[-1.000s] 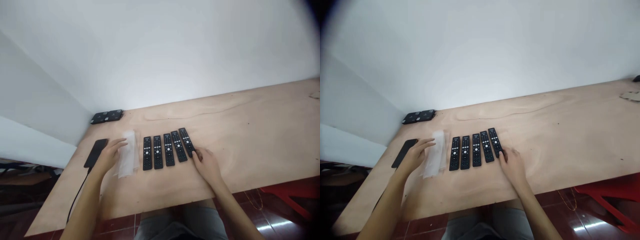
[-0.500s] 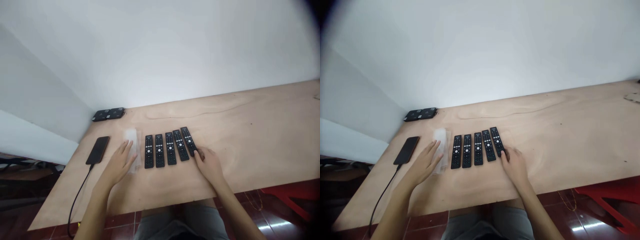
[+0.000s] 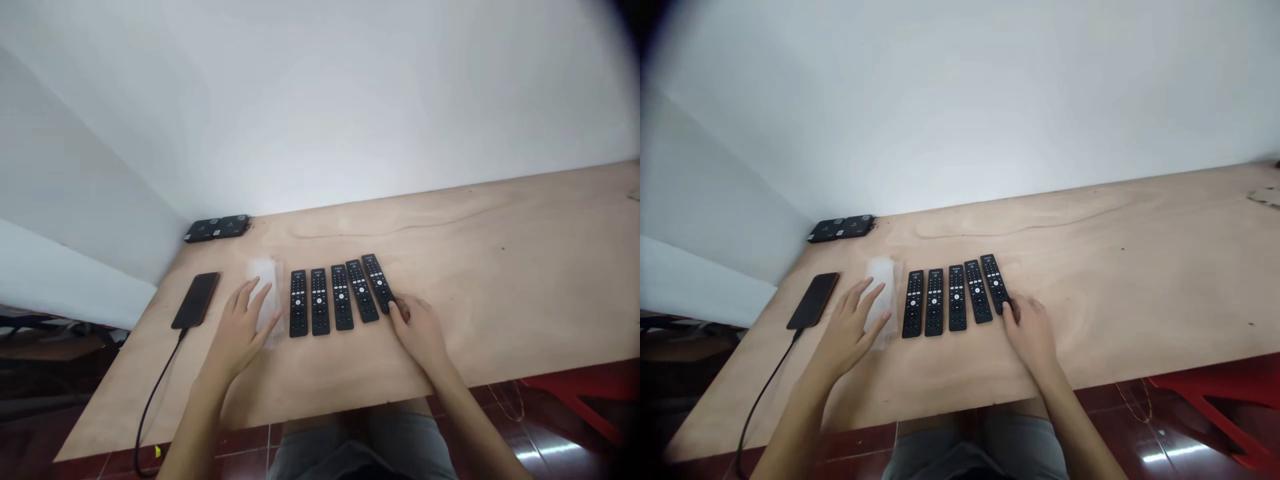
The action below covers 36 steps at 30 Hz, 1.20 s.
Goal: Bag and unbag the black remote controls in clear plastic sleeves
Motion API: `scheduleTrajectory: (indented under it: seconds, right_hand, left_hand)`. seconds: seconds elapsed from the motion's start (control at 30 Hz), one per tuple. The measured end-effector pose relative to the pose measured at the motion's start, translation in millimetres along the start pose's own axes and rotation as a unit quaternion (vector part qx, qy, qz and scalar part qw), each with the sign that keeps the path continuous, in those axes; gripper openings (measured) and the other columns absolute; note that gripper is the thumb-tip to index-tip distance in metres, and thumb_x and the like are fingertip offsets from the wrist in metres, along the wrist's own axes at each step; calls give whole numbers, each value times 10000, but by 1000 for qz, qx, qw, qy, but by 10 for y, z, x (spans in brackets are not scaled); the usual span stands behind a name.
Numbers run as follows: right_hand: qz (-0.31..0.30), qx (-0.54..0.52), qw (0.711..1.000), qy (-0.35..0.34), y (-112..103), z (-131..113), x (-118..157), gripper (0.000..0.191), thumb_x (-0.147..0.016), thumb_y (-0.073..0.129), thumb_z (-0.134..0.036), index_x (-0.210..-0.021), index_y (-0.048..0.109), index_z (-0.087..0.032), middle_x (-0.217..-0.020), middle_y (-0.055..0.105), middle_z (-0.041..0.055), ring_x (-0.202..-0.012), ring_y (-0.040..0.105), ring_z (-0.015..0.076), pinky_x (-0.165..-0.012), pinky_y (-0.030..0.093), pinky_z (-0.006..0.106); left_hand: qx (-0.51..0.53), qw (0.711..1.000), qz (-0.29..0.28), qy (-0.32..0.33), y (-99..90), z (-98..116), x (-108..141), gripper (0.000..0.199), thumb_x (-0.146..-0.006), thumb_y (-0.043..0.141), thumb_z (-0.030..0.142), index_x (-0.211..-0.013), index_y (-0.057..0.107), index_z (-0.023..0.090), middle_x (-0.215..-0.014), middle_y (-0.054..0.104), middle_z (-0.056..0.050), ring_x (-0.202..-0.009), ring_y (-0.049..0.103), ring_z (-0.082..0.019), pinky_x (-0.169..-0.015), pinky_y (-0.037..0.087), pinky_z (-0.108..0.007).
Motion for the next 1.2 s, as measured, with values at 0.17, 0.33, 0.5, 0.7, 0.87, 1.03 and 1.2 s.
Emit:
scheduleTrajectory:
  seconds: [0.17, 0.33, 0.5, 0.7, 0.87, 1.03, 1.2]
  right_hand:
    - [45, -1, 997, -68, -23, -48, 30, 464, -1124, 573, -417, -1558, 646, -267, -1488, 699, 159, -1346, 654, 393, -1135, 547, 606]
    - [-38, 23, 981, -187, 0, -193, 122, 511, -1154, 579, -392, -1663, 553, -360, -1806, 439, 62, -1632, 441, 374, -1275, 464, 636]
    - [-92, 70, 968, -221, 28, -204, 212, 496, -1154, 595, -413, -1645, 592, -346, -1795, 471, 56, -1635, 456, 375, -1255, 503, 630]
    - [-96, 98, 967, -215, 9, -182, 320, 509, -1150, 604, -408, -1654, 589, -338, -1793, 475, 58, -1639, 448, 378, -1260, 503, 627]
    - [-95, 85, 969, -210, -1, -185, 350, 517, -1144, 619, -411, -1655, 587, -340, -1784, 487, 64, -1641, 437, 383, -1263, 498, 640]
    - [-91, 62, 972, -206, -11, -194, 330, 529, -1129, 639, -410, -1655, 582, -376, -1766, 510, 67, -1623, 460, 401, -1239, 512, 675]
    - [-98, 65, 972, -203, -27, -215, 326, 526, -1135, 632, -400, -1656, 579, -359, -1764, 509, 77, -1631, 438, 397, -1252, 498, 672]
  left_hand:
    - [57, 996, 7, 62, -60, 669, 36, 550, -1121, 623, 313, -1656, 501, 285, -1668, 558, -147, -1605, 483, -369, -1288, 495, -597]
    - [55, 996, -51, 52, 392, 1147, 261, 675, -1126, 597, 307, -1768, 385, 312, -1826, 409, -89, -1701, 355, -377, -1336, 433, -622]
    - [31, 997, -70, 27, 585, 1262, 383, 749, -1124, 608, 387, -1804, 298, 343, -1902, 213, -81, -1734, 255, -428, -1357, 347, -679]
    - [24, 996, -82, 13, 587, 1269, 394, 777, -1118, 615, 443, -1810, 274, 352, -1898, 231, -79, -1731, 269, -418, -1371, 307, -684]
    - [42, 996, -82, 6, 584, 1270, 381, 769, -1107, 634, 452, -1798, 317, 344, -1888, 260, -94, -1722, 284, -427, -1359, 327, -696]
    - [61, 995, -77, 6, 568, 1270, 363, 781, -1100, 648, 446, -1799, 317, 335, -1877, 289, -108, -1716, 297, -430, -1355, 331, -706]
    - [70, 995, -73, -7, 564, 1273, 367, 790, -1106, 643, 438, -1806, 289, 341, -1889, 245, -109, -1717, 285, -430, -1347, 353, -689]
Point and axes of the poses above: each hand's wrist, its own x-axis away from the middle knuckle, its own y-axis out of the palm, z = x × y, the point moved 3 cm from there along -x, towards the middle knuckle
